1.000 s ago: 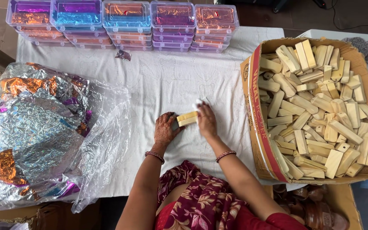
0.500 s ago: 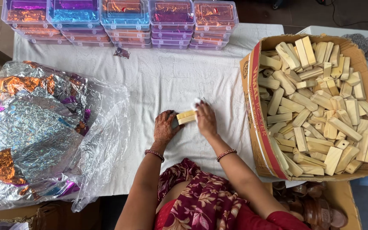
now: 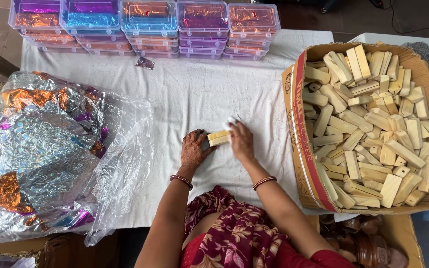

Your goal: Wrap wooden blocks in gold-colored foil and place them into clear plastic containers.

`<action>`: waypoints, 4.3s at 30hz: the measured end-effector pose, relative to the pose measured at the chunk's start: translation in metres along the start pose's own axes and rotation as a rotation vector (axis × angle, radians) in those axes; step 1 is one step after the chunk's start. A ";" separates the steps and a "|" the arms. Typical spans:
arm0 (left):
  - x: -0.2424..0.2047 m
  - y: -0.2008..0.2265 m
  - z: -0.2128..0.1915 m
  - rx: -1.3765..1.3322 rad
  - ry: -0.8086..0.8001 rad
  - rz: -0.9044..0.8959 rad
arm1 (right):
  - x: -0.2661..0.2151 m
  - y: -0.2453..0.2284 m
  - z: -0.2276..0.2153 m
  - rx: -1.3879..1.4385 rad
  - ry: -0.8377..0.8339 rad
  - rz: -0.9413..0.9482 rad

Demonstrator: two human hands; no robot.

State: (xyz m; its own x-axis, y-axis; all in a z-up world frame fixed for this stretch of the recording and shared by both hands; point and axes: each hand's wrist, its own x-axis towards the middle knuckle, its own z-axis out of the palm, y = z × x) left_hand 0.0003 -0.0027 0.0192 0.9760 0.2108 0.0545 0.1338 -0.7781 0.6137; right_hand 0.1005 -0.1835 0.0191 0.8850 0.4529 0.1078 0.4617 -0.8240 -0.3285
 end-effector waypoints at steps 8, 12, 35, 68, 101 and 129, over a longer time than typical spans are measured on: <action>0.007 -0.057 0.076 0.074 -0.144 -0.096 | -0.008 -0.071 -0.008 -0.026 0.035 -0.186; 0.001 -0.016 0.019 0.046 0.007 0.024 | -0.004 -0.081 -0.051 -0.052 -0.137 -0.022; -0.002 -0.004 0.008 0.037 0.035 0.043 | 0.003 -0.012 0.021 0.338 0.062 0.052; 0.028 0.022 0.052 0.097 -0.024 0.233 | -0.030 0.030 -0.012 0.450 0.184 0.342; 0.026 -0.016 0.095 -1.299 -0.133 -0.991 | -0.032 -0.025 -0.017 0.244 -0.088 -0.365; 0.035 -0.046 0.127 -1.531 -0.131 -0.799 | -0.036 -0.031 -0.018 -0.073 0.004 -0.469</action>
State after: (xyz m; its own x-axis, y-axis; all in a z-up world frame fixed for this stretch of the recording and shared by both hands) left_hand 0.0497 -0.0344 -0.1074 0.7718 0.1274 -0.6230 0.3565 0.7246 0.5898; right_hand 0.0557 -0.1803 0.0427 0.5800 0.7807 0.2329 0.8146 -0.5524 -0.1768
